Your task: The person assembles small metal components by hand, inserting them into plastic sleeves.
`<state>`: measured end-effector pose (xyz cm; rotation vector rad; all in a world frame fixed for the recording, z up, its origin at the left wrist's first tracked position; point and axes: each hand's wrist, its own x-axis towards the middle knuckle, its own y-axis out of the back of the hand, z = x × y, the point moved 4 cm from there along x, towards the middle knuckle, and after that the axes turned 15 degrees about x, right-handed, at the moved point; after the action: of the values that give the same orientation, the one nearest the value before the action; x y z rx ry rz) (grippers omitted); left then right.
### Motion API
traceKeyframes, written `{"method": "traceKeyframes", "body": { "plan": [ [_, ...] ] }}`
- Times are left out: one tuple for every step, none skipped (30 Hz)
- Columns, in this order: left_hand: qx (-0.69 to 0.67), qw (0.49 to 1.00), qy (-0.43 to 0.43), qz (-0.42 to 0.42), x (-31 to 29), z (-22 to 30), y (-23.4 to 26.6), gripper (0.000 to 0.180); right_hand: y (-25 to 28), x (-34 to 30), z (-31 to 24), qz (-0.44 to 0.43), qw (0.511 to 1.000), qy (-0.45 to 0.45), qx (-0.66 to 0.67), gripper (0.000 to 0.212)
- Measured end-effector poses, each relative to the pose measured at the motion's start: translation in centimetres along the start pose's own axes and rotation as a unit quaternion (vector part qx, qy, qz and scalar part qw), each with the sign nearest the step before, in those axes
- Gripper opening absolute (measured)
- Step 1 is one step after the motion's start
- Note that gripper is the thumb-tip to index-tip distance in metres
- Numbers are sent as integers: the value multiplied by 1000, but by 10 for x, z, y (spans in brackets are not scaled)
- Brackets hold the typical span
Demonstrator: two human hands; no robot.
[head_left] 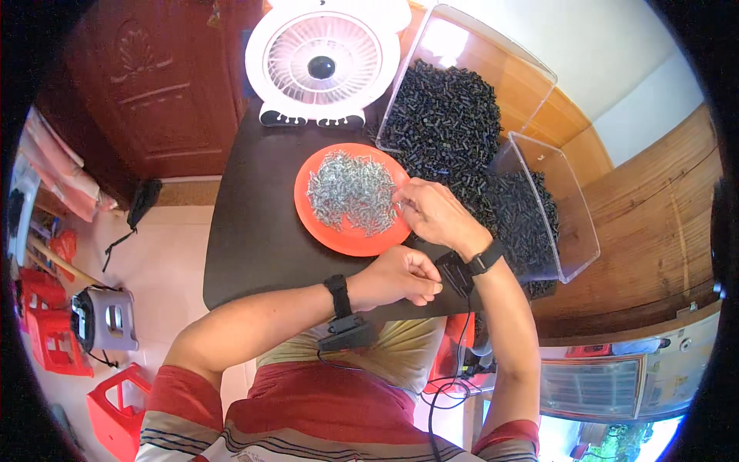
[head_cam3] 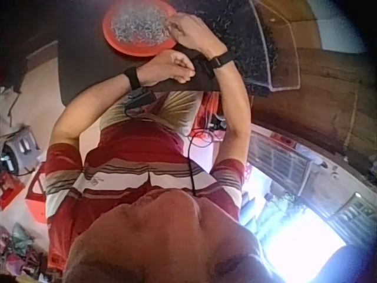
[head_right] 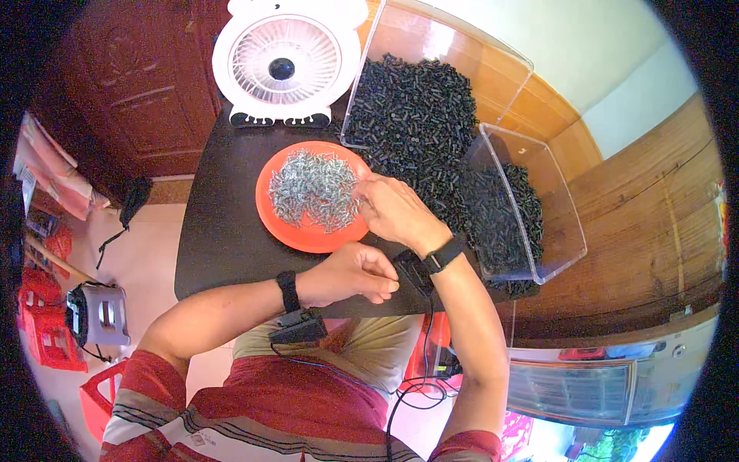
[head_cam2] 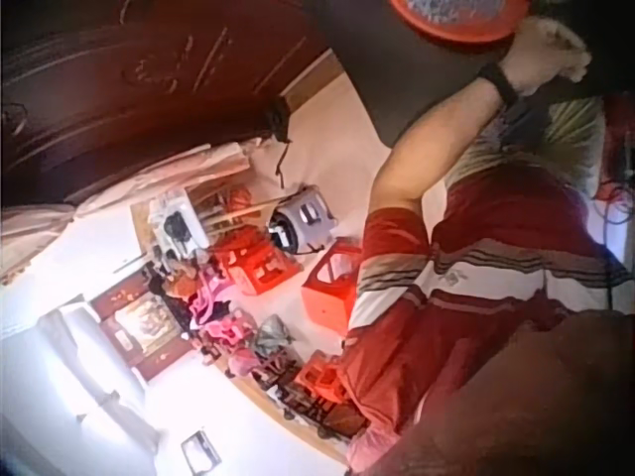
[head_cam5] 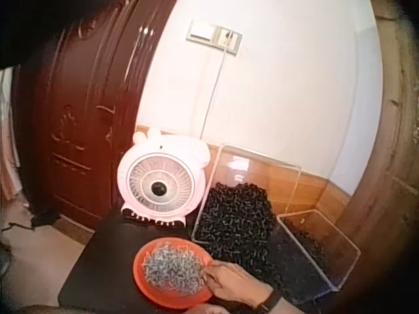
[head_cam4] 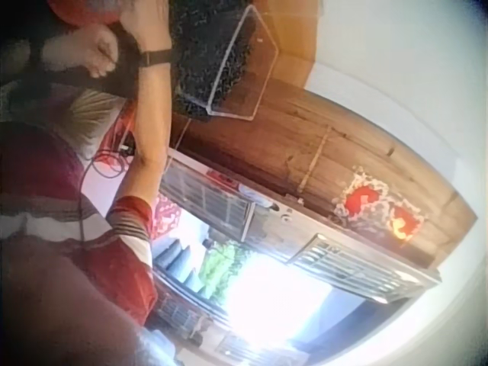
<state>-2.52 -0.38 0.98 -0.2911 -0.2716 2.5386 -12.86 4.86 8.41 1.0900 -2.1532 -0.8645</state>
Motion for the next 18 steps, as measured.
{"method": "traceKeyframes", "body": {
  "plan": [
    [0,1000,0,0,0,0,0,13,0,1,0,-4,1000,-26,-3,17],
    [-3,1000,1,2,0,0,0,13,0,2,0,-9,999,-52,-5,16],
    [-6,1000,2,3,-1,0,1,13,0,3,-2,-9,999,-51,-4,16],
    [-6,1000,2,4,-1,-1,1,13,0,3,-3,-16,997,-70,-3,17],
    [-7,1000,1,2,0,-2,1,13,0,3,-3,-22,996,-89,-2,17],
    [-8,1000,0,1,0,-2,1,13,-1,3,-2,-22,996,-88,-2,17],
    [-8,1000,0,1,-1,-2,1,13,-2,2,-1,-17,996,-83,1,18],
    [-5,1000,1,1,-1,-1,2,14,-2,2,-1,-12,997,-78,3,19],
    [-3,1000,3,0,-2,-1,2,14,-2,2,-2,-12,997,-77,3,19],
    [-3,1000,3,1,-2,-1,2,14,-2,2,-3,-14,998,-69,7,20],
    [-6,1000,4,0,-2,-1,2,14,-1,1,-4,-14,998,-61,9,21],
    [-9,1000,6,0,-2,-2,2,14,-3,0,0,-14,998,-61,8,21],
    [-8,1000,5,-1,-2,-2,1,14,-4,-2,4,5,999,-28,19,20],
    [-8,1000,5,-1,-2,-2,2,14,-4,-1,2,23,999,5,29,19],
    [-8,1000,4,-1,-2,-2,2,14,-5,-2,2,23,999,5,29,19],
    [-8,1000,4,-2,-2,-1,1,14,-4,-3,1,33,999,8,24,19],
    [-8,1000,6,1,-2,-1,2,14,-3,-2,-2,42,999,11,19,19],
    [-8,1000,8,2,-3,-1,2,15,-2,-2,-3,42,999,11,19,19]
  ]
}}
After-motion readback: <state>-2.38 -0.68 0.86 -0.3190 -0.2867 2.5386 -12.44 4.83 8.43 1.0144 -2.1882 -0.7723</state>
